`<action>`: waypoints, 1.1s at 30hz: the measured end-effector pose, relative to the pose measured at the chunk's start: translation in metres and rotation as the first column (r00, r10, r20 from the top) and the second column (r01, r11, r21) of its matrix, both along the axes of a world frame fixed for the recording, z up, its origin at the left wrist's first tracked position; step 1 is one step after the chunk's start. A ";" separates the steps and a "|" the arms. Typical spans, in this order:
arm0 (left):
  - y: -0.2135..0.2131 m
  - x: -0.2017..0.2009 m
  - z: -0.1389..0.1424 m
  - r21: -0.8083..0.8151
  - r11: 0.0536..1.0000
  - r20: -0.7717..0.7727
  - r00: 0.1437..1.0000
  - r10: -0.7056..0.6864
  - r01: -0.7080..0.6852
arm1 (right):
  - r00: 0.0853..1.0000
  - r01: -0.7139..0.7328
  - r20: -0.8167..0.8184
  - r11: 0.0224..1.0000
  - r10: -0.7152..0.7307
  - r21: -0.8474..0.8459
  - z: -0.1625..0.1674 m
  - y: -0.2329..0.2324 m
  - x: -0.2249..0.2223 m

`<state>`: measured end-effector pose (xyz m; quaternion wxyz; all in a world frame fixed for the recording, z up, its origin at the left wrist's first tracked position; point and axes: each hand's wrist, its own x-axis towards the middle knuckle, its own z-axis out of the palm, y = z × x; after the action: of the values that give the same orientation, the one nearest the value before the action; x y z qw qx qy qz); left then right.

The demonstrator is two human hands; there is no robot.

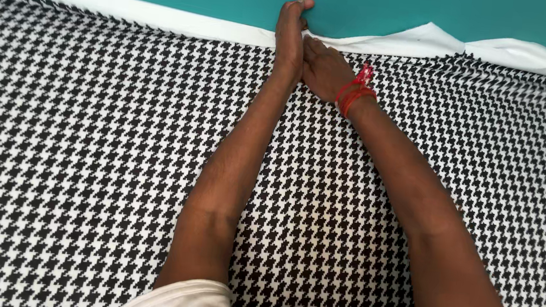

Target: The person stretches and smooths a black-and-white houndstooth fabric over a rectangular foam cushion. They pull the fabric taut along the edges and corners, adjusting it by hand to fit the cushion's shape.

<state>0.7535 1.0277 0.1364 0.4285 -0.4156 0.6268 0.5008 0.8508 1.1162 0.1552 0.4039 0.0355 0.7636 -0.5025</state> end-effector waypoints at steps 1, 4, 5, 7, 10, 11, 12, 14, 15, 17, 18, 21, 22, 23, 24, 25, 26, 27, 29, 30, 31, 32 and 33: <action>0.001 0.002 -0.001 0.015 1.000 -0.023 1.000 0.006 -0.005 | 0.998 0.017 0.059 0.999 -0.015 -0.033 -0.006 -0.002 0.000; 0.000 0.005 -0.007 0.014 0.999 0.007 0.999 0.044 -0.044 | 0.973 -0.029 0.229 0.999 0.023 0.025 -0.023 -0.016 -0.006; -0.001 0.006 -0.010 0.018 0.998 -0.036 0.998 -0.051 0.052 | 0.960 -0.066 0.277 0.996 0.048 0.055 -0.027 -0.020 -0.009; -0.007 0.004 -0.017 0.015 0.968 -0.101 0.964 -0.247 0.250 | 0.952 -0.109 0.292 0.993 0.094 0.037 -0.034 -0.023 -0.015; -0.010 -0.002 -0.021 0.025 0.949 -0.091 0.946 -0.310 0.313 | 0.979 0.144 0.159 0.986 -0.129 -0.086 -0.029 -0.019 -0.013; -0.012 -0.005 -0.023 0.053 0.954 -0.019 0.955 -0.294 0.295 | 0.965 0.263 0.068 0.951 -0.255 -0.162 -0.025 -0.015 -0.013; -0.013 -0.007 -0.022 0.078 0.959 0.060 0.958 -0.279 0.274 | 0.981 0.193 0.005 0.977 -0.194 -0.095 -0.017 -0.011 -0.011; -0.015 -0.011 -0.019 0.122 0.934 0.024 0.939 -0.342 0.337 | 0.995 0.070 -0.070 0.997 -0.068 0.022 0.001 -0.005 -0.008; -0.015 -0.013 -0.017 0.133 0.899 -0.096 0.908 -0.408 0.418 | 0.996 0.074 0.052 0.997 -0.073 -0.016 0.007 -0.004 -0.009; -0.014 -0.018 -0.012 0.131 0.870 -0.142 0.878 -0.458 0.475 | 0.962 0.092 0.264 0.993 -0.069 -0.073 0.011 -0.002 -0.014; -0.012 -0.020 -0.010 0.138 0.879 -0.074 0.889 -0.451 0.457 | 0.958 0.082 0.281 0.995 -0.061 -0.062 0.010 -0.002 -0.017; -0.009 -0.025 -0.009 0.192 0.850 -0.027 0.868 -0.496 0.491 | 0.976 0.033 0.215 0.999 -0.024 -0.037 0.000 -0.008 -0.027; -0.009 -0.026 -0.011 0.212 0.832 -0.039 0.855 -0.516 0.512 | 0.995 0.001 0.099 1.000 0.001 -0.023 -0.005 -0.012 -0.029; -0.010 -0.025 -0.013 0.222 0.846 0.015 0.866 -0.500 0.485 | 1.000 -0.026 -0.015 1.000 0.026 -0.003 -0.009 -0.014 -0.029; -0.011 -0.024 -0.016 0.226 0.860 0.069 0.874 -0.482 0.457 | 1.000 -0.005 0.002 1.000 0.005 0.012 -0.012 -0.017 -0.030; -0.012 -0.022 -0.019 0.225 0.877 0.123 0.880 -0.458 0.425 | 1.000 0.011 0.017 1.000 -0.011 0.024 -0.016 -0.018 -0.030; -0.014 -0.020 -0.022 0.214 0.865 0.087 0.873 -0.480 0.454 | 0.999 0.030 0.034 0.999 -0.031 0.035 -0.018 -0.019 -0.030; -0.016 -0.017 -0.024 0.210 0.849 0.045 0.862 -0.504 0.485 | 0.994 0.007 0.113 1.000 -0.009 0.020 -0.020 -0.019 -0.030; -0.017 -0.012 -0.026 0.222 0.714 -0.102 0.744 -0.661 0.664 | 0.964 -0.047 0.261 0.999 0.044 0.005 -0.020 -0.017 -0.030; -0.017 -0.011 -0.024 0.224 0.567 -0.195 0.607 -0.771 0.793 | 0.974 -0.014 0.226 1.000 0.011 0.013 -0.018 -0.015 -0.032; -0.016 -0.009 -0.023 0.207 0.401 -0.296 0.448 -0.844 0.892 | 0.982 0.018 0.188 0.999 -0.023 0.027 -0.014 -0.014 -0.031; -0.017 -0.006 -0.023 0.171 0.318 -0.267 0.354 -0.896 0.933 | 0.989 0.044 0.137 0.998 -0.049 0.043 -0.011 -0.012 -0.029; -0.017 -0.004 -0.022 0.133 0.231 -0.235 0.257 -0.937 0.964 | 0.994 0.068 0.083 0.996 -0.073 0.056 -0.006 -0.008 -0.030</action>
<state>0.7494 1.0112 0.1144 0.6589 0.1354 0.7025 0.2325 0.8212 1.1079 0.1488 0.4169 0.0944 0.7573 -0.4938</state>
